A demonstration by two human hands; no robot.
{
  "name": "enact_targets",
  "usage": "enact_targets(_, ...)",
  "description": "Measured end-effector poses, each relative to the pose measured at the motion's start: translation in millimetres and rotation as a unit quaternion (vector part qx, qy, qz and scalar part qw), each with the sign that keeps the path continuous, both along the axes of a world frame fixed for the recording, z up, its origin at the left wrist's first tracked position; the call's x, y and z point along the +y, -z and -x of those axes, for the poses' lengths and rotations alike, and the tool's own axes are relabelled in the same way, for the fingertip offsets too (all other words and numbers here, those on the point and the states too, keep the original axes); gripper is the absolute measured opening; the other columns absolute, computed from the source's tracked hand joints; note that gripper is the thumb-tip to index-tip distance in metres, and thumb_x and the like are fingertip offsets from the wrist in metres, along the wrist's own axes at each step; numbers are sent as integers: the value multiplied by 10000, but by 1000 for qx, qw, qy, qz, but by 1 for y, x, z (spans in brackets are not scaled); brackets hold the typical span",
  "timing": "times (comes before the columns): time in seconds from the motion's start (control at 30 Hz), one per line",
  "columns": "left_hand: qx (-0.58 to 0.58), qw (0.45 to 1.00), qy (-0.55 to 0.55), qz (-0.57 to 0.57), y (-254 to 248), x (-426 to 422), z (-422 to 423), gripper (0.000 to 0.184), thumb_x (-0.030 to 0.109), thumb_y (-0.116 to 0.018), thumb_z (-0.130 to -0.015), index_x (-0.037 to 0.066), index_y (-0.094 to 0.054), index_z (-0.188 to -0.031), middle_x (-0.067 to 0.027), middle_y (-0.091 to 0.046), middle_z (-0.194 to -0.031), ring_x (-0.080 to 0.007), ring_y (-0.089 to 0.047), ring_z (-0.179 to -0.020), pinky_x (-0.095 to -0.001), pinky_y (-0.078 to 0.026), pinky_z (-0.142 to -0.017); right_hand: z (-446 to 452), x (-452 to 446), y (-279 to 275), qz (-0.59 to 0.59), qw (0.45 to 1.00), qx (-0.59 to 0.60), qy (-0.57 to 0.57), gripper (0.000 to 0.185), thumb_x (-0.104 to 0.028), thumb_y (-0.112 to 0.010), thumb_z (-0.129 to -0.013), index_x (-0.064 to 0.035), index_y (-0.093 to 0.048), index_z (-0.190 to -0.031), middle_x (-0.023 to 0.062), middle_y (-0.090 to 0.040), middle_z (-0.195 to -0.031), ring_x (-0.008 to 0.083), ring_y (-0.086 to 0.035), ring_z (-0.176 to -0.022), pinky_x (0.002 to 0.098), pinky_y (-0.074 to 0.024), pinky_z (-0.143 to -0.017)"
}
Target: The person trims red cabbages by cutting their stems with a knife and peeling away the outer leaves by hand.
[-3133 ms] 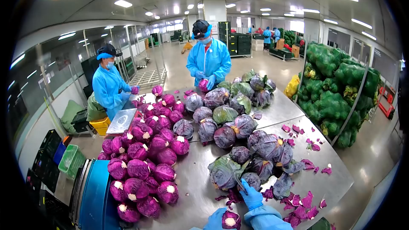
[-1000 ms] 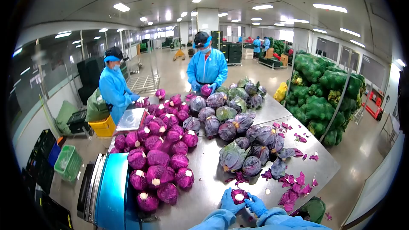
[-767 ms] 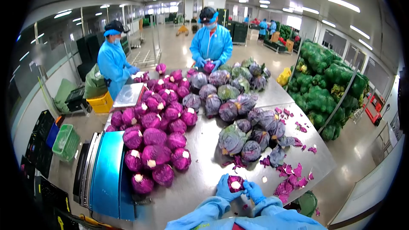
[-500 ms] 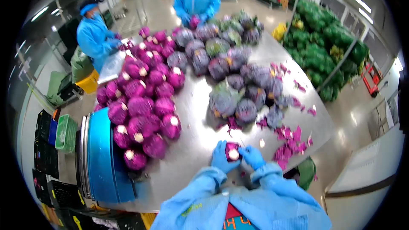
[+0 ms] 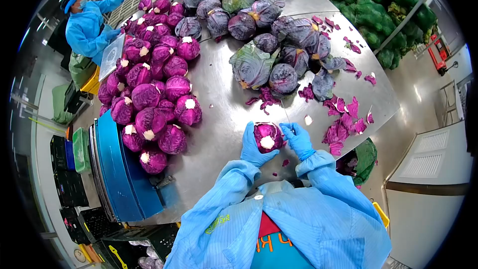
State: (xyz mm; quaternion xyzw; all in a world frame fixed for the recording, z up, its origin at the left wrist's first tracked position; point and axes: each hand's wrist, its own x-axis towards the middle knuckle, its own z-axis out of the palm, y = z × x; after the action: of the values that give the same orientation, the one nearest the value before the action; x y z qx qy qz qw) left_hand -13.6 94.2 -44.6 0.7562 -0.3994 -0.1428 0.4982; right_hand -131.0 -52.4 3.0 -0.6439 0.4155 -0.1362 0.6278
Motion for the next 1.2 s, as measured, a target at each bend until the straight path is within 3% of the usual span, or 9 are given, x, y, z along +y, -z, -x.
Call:
enact_targets(0.13, -64, 997, 33, 40, -6, 5, -4, 1236, 398, -904, -457, -11, -254, -1426, -228, -414, -1345, -394, -414, -1270, -443, -336, -1091, -23, -18, -11, 171, 978, 1, -122, 571, -381, -806, -756, -71, -637, -1205, 37, -611, -862, 135, -569, -793, 267, -479, -715)
enact_targets(0.23, 5, 995, 82, 64, -13, 11, -12, 1189, 390, -905, -491, 3, -270, -1418, -235, -397, -1370, -374, -421, -1273, -443, -337, -1092, -34, -30, -33, -76, 967, 106, -219, 563, -367, -824, -739, -71, -648, -1185, 29, -624, -905, 127, -569, -796, 259, -480, -722)
enact_targets(0.37, 220, 974, 57, -17, -10, 9, -11, 1181, 382, -918, -518, -26, -264, -1414, -211, -421, -1356, -311, -467, -1238, -392, -377, -1066, -36, -32, -25, -79, 963, 105, -236, 538, -332, -843, -721, -70, -661, -1154, 49, -658, -953, 121, -573, -809, 261, -486, -710)
enact_targets(0.57, 158, 984, 66, -45, -27, -7, -17, 1044, 423, -896, -524, -48, -401, -1313, -187, -529, -1214, -284, -549, -1116, -354, -446, -982, -46, -38, -8, 234, 903, 61, -356, 366, -421, -687, -835, -152, -691, -1082, 132, -669, -985, 283, -651, -865, 380, -519, -790)
enact_targets(0.67, 171, 979, 93, -58, -14, -12, -23, 1022, 447, -895, -515, -40, -440, -1290, -185, -561, -1165, -281, -576, -1068, -360, -468, -945, -49, -22, -20, 434, 824, 122, -343, 227, -349, -570, -881, -136, -625, -935, 144, -637, -912, 354, -635, -849, 459, -507, -716)
enact_targets(0.83, 120, 988, 22, -94, -20, 0, -12, 1103, 473, -896, -527, -28, -381, -1363, -212, -465, -1285, -354, -509, -1152, -403, -415, -1022, -17, -75, 31, 462, 851, 221, -118, 241, -322, -582, -870, -114, -628, -983, 193, -645, -904, 396, -633, -795, 477, -497, -684)
enact_targets(0.9, 149, 987, 29, -49, -12, 9, -13, 1100, 488, -902, -514, -33, -394, -1339, -206, -453, -1272, -342, -484, -1178, -403, -406, -1030, 21, -103, 36, 345, 866, 352, -82, 280, -334, -607, -869, -111, -633, -1037, 200, -657, -938, 394, -644, -813, 469, -497, -693)
enact_targets(1.1, 89, 986, -58, -132, -18, 6, 0, 1092, 502, -902, -493, -28, -421, -1318, -187, -462, -1221, -319, -506, -1128, -414, -421, -1000, 63, -47, 27, 282, 946, 162, 2, 431, -328, -703, -846, -10, -626, -1126, 109, -683, -853, 267, -659, -709, 395, -515, -642)
enact_targets(1.2, 38, 981, -53, -184, -28, 0, 3, 1067, 506, -872, -533, -21, -412, -1338, -204, -451, -1244, -334, -488, -1133, -415, -402, -1003, 31, 16, -3, -48, 997, 45, 32, 288, -268, -731, -843, -47, -641, -1004, 17, -626, -770, 133, -557, -599, 317, -486, -556)
